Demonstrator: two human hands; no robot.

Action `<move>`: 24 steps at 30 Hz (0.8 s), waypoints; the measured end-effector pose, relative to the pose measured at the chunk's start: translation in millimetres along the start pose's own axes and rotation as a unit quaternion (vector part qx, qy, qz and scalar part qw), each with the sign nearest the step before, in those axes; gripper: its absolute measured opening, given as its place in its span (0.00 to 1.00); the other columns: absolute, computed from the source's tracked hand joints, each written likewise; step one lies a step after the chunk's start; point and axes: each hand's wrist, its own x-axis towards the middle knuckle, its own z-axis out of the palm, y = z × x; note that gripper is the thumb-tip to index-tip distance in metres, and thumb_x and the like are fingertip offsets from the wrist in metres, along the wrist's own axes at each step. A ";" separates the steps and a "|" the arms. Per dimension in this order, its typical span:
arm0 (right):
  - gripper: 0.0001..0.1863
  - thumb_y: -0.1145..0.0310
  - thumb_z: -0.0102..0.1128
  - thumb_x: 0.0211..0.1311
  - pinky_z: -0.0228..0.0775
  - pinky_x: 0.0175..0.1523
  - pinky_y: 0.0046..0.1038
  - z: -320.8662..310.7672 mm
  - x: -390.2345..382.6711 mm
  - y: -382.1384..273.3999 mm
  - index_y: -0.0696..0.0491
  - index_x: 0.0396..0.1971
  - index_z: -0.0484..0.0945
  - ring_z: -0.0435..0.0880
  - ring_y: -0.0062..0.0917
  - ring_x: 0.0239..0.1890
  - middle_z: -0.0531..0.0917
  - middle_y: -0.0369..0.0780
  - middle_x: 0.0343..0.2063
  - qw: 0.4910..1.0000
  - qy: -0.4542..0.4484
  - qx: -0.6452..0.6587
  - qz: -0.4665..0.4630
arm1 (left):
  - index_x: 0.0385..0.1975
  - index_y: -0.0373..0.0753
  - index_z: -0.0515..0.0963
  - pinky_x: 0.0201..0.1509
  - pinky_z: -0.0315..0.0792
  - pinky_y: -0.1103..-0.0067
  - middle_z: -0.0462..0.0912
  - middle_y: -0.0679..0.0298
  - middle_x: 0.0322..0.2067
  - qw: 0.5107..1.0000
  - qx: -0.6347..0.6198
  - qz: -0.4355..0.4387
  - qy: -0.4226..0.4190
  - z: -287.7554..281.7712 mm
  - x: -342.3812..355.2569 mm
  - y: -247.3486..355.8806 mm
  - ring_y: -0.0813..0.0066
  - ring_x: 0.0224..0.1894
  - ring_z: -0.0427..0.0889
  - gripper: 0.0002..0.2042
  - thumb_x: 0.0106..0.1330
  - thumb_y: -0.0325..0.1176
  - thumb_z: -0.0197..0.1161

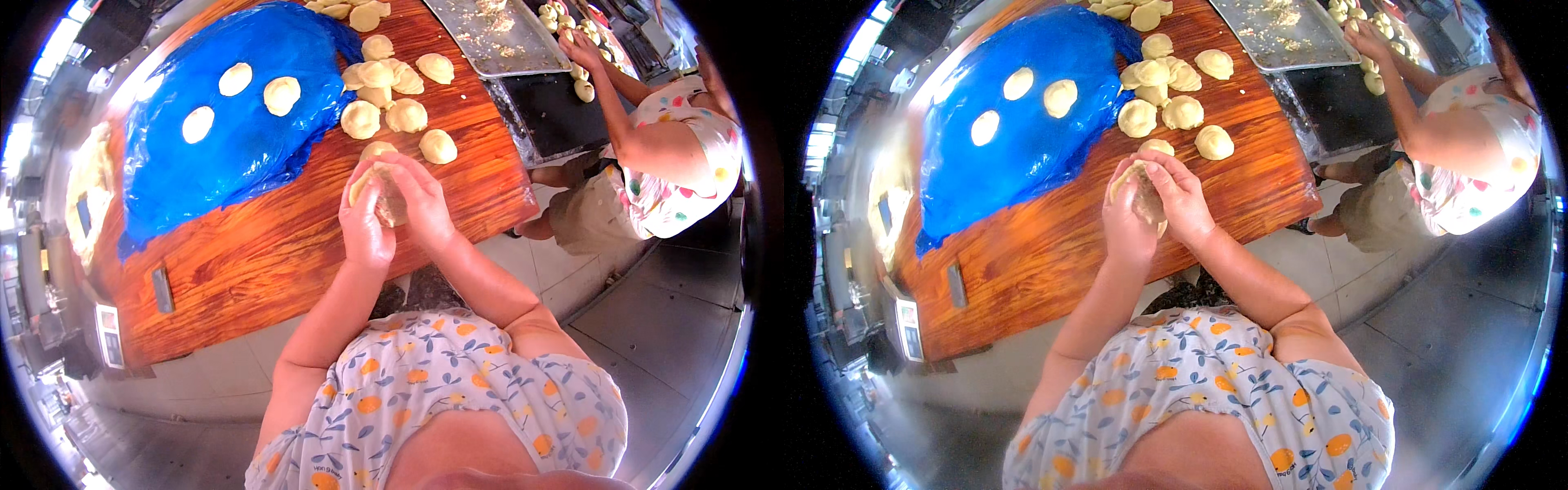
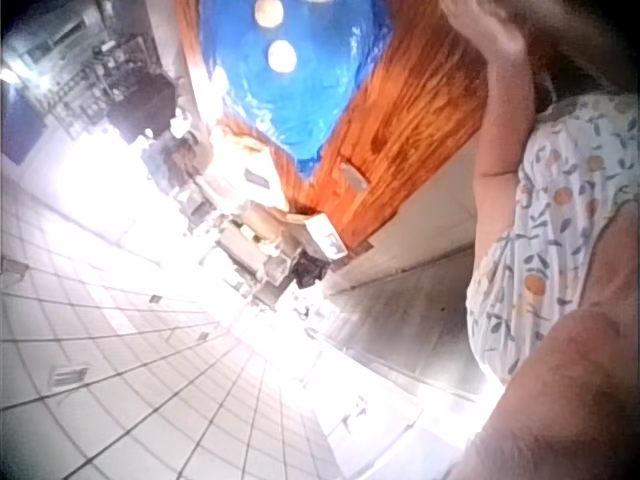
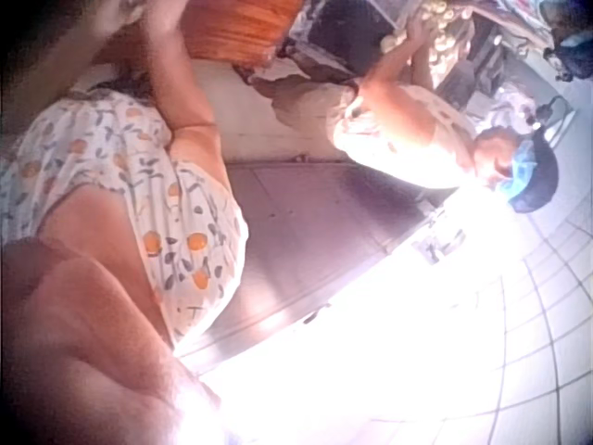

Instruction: The person repeatedly picks up small dough discs, scoops a crumbly filling from a metal tray, and encloses the filling by pinching the dough edges. They shape each filled dough into a round ball and place it on the wooden table. Another person works alongside, performing similar actions.

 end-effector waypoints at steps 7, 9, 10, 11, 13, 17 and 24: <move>0.25 0.62 0.54 0.70 0.64 0.64 0.29 19.0 -6.7 9.5 0.57 0.61 0.63 0.73 0.25 0.57 0.75 0.40 0.54 0.991 0.032 0.129 -0.018 | 0.62 0.38 0.61 0.60 0.72 0.72 0.74 0.61 0.53 0.993 -0.117 0.012 -0.002 10.5 -0.8 5.3 0.70 0.55 0.75 0.23 0.70 0.34 0.55; 0.24 0.64 0.56 0.69 0.66 0.62 0.28 19.5 -2.9 8.5 0.57 0.60 0.64 0.74 0.25 0.55 0.76 0.40 0.52 0.987 0.054 0.153 0.014 | 0.64 0.36 0.60 0.60 0.72 0.73 0.74 0.60 0.54 0.996 -0.071 0.050 -0.003 15.4 -2.3 -1.0 0.70 0.56 0.74 0.24 0.70 0.31 0.57; 0.21 0.69 0.58 0.67 0.71 0.58 0.26 19.3 -1.2 6.1 0.57 0.57 0.67 0.77 0.23 0.52 0.77 0.39 0.50 0.983 0.043 0.179 0.014 | 0.64 0.35 0.60 0.60 0.71 0.74 0.72 0.59 0.55 0.997 -0.015 0.073 0.012 22.6 -5.8 -1.9 0.70 0.57 0.74 0.24 0.70 0.32 0.56; 0.20 0.70 0.57 0.67 0.71 0.57 0.26 19.1 0.3 3.9 0.57 0.56 0.67 0.77 0.23 0.51 0.77 0.40 0.50 0.982 0.043 0.184 0.018 | 0.64 0.33 0.59 0.61 0.70 0.74 0.71 0.58 0.56 0.994 0.041 0.094 0.026 28.5 -7.8 -0.4 0.70 0.57 0.73 0.24 0.71 0.32 0.55; 0.18 0.72 0.57 0.67 0.73 0.55 0.25 19.5 3.2 -0.9 0.57 0.54 0.68 0.78 0.22 0.50 0.78 0.40 0.49 0.980 0.043 0.193 0.025 | 0.66 0.31 0.57 0.61 0.69 0.76 0.69 0.57 0.58 0.993 0.069 0.099 0.000 30.7 -6.0 4.4 0.70 0.58 0.72 0.27 0.70 0.29 0.56; 0.17 0.76 0.57 0.66 0.76 0.52 0.26 12.1 17.0 -7.1 0.58 0.53 0.69 0.80 0.23 0.47 0.79 0.41 0.46 0.981 0.045 0.179 0.062 | 0.66 0.35 0.58 0.63 0.69 0.75 0.72 0.58 0.57 0.993 0.069 0.091 -0.019 26.1 2.1 4.8 0.69 0.59 0.72 0.27 0.70 0.31 0.57; 0.24 0.69 0.62 0.63 0.72 0.58 0.30 -0.4 44.3 -22.6 0.58 0.57 0.68 0.78 0.26 0.52 0.79 0.42 0.50 0.980 -0.124 0.126 0.087 | 0.65 0.40 0.62 0.63 0.69 0.67 0.74 0.61 0.55 0.996 -0.083 -0.021 -0.008 16.6 34.2 23.1 0.69 0.58 0.74 0.25 0.72 0.44 0.53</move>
